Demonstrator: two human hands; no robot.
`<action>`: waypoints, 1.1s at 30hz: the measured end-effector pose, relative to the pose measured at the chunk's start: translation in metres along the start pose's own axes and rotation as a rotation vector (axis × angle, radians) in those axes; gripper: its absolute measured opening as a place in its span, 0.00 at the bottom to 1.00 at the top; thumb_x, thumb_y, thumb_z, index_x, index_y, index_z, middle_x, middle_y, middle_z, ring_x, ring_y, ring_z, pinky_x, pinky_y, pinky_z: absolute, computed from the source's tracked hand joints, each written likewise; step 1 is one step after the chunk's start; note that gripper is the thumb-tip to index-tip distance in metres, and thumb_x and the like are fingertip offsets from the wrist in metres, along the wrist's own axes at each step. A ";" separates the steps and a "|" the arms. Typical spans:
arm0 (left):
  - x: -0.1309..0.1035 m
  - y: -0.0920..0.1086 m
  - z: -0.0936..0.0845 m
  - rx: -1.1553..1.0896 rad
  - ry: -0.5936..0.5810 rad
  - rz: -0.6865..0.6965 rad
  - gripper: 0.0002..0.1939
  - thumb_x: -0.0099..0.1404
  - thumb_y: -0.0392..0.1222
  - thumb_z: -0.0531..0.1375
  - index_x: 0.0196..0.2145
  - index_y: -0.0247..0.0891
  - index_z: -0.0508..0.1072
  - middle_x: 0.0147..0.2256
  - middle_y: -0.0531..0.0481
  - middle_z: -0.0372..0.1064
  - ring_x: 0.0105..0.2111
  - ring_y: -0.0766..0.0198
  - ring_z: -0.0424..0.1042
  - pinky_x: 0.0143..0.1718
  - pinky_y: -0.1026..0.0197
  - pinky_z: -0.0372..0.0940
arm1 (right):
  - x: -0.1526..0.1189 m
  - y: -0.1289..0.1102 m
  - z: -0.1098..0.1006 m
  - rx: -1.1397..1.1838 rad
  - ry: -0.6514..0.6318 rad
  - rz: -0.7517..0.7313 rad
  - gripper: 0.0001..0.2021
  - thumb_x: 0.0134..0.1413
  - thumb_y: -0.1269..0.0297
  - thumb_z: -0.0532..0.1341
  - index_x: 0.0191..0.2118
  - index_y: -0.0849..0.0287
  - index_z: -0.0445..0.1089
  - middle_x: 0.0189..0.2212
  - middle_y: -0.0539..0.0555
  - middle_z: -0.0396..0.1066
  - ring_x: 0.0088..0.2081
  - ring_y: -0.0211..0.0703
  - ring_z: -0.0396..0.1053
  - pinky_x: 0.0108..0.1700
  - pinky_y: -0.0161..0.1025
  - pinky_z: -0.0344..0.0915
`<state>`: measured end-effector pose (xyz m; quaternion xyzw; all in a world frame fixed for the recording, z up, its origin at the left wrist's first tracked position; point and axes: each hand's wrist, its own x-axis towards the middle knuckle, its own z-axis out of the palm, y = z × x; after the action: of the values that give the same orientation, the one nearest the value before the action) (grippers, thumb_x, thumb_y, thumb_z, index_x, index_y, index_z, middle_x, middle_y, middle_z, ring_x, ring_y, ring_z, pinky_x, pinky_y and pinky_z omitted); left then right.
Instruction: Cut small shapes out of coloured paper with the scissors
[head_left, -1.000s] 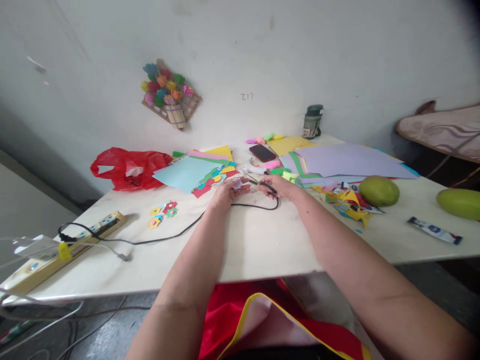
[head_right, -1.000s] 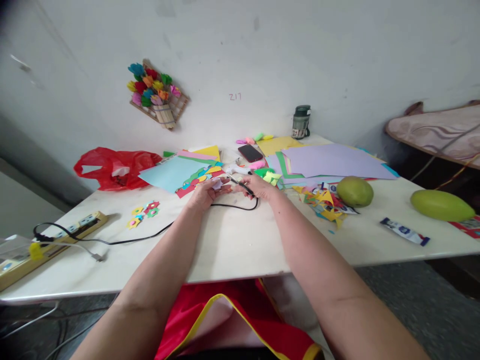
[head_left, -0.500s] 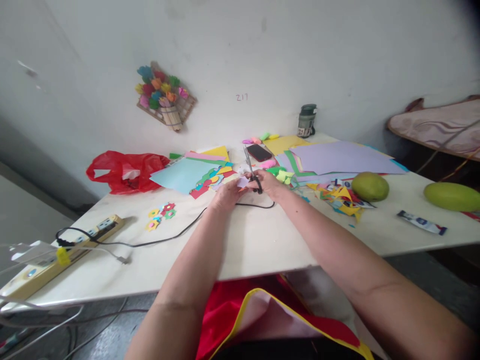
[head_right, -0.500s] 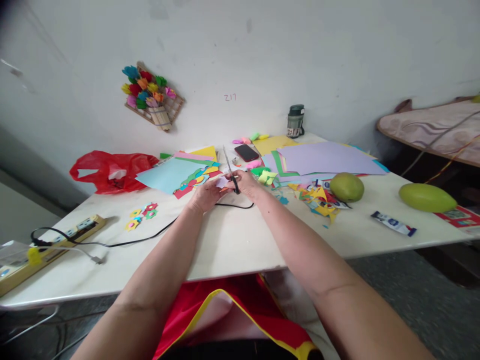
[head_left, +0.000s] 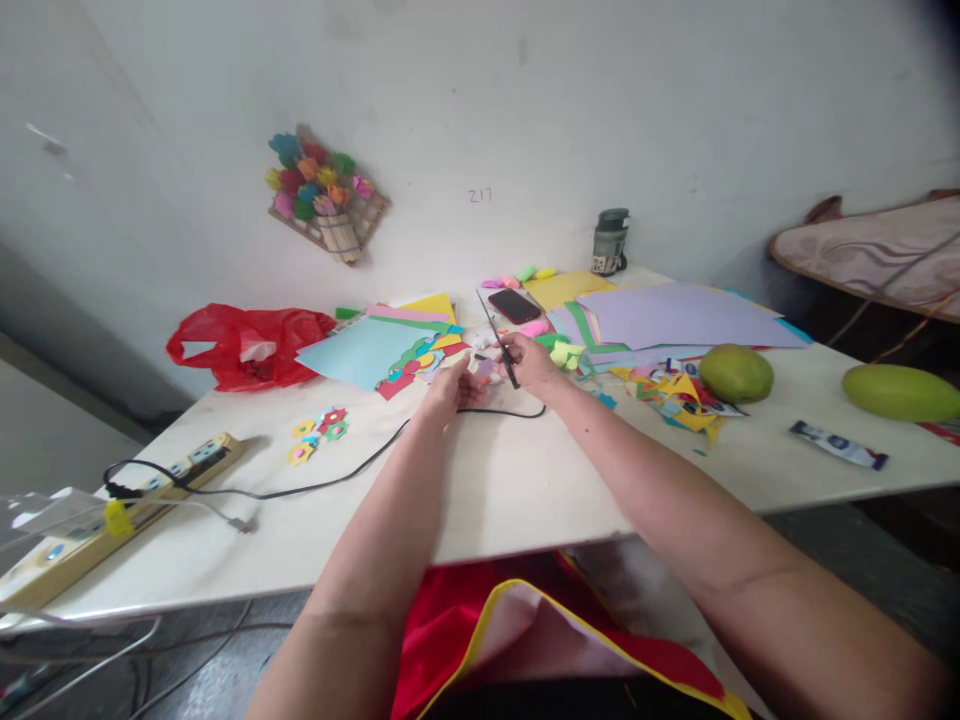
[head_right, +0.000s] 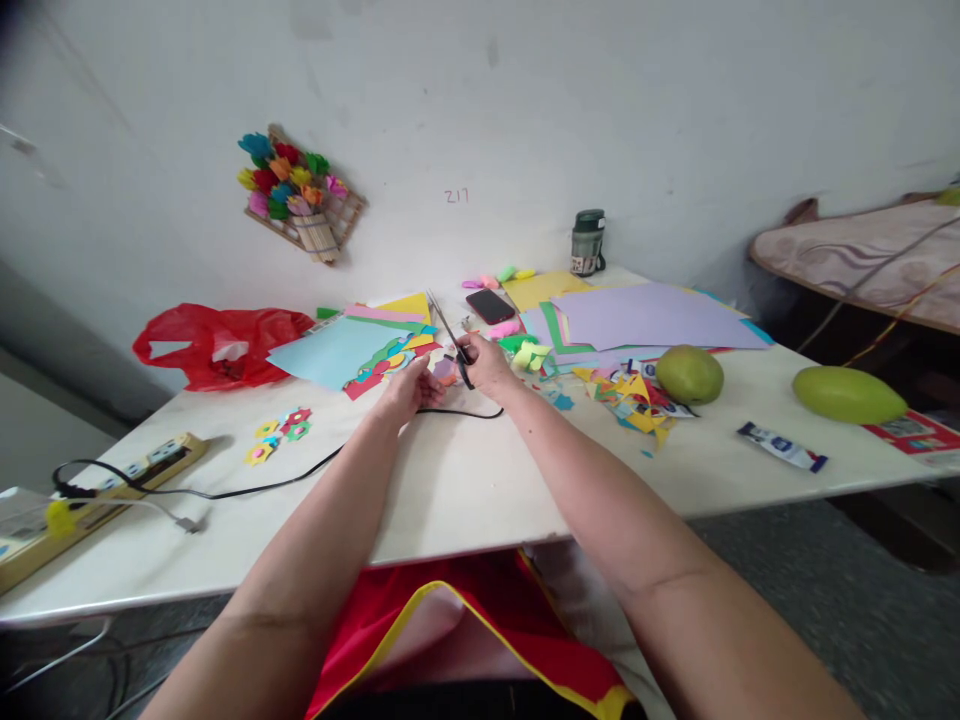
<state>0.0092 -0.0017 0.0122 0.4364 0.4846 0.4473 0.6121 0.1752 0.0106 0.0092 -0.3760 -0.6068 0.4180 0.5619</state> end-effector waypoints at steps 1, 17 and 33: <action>-0.001 0.001 0.000 0.041 -0.035 -0.008 0.27 0.64 0.61 0.58 0.19 0.36 0.68 0.17 0.45 0.69 0.15 0.65 0.68 0.19 0.64 0.63 | 0.001 0.002 0.000 -0.014 -0.017 -0.044 0.17 0.33 0.74 0.66 0.36 0.57 0.69 0.22 0.44 0.70 0.26 0.38 0.69 0.30 0.34 0.65; -0.003 -0.002 -0.002 -0.250 -0.156 0.036 0.18 0.51 0.27 0.68 0.40 0.33 0.70 0.28 0.49 0.74 0.29 0.63 0.76 0.39 0.57 0.73 | -0.002 0.005 -0.001 -0.431 -0.016 -0.392 0.15 0.42 0.73 0.62 0.40 0.57 0.70 0.33 0.53 0.78 0.35 0.46 0.76 0.41 0.42 0.69; 0.005 -0.006 -0.001 -0.012 -0.126 0.443 0.30 0.41 0.35 0.75 0.42 0.36 0.70 0.26 0.56 0.71 0.28 0.68 0.72 0.36 0.62 0.68 | -0.002 -0.007 -0.014 0.123 -0.038 0.215 0.18 0.36 0.73 0.69 0.36 0.57 0.66 0.18 0.43 0.68 0.20 0.35 0.68 0.21 0.29 0.59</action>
<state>0.0096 0.0019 0.0056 0.5556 0.3352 0.5456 0.5303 0.1892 0.0070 0.0151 -0.3958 -0.5468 0.5193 0.5241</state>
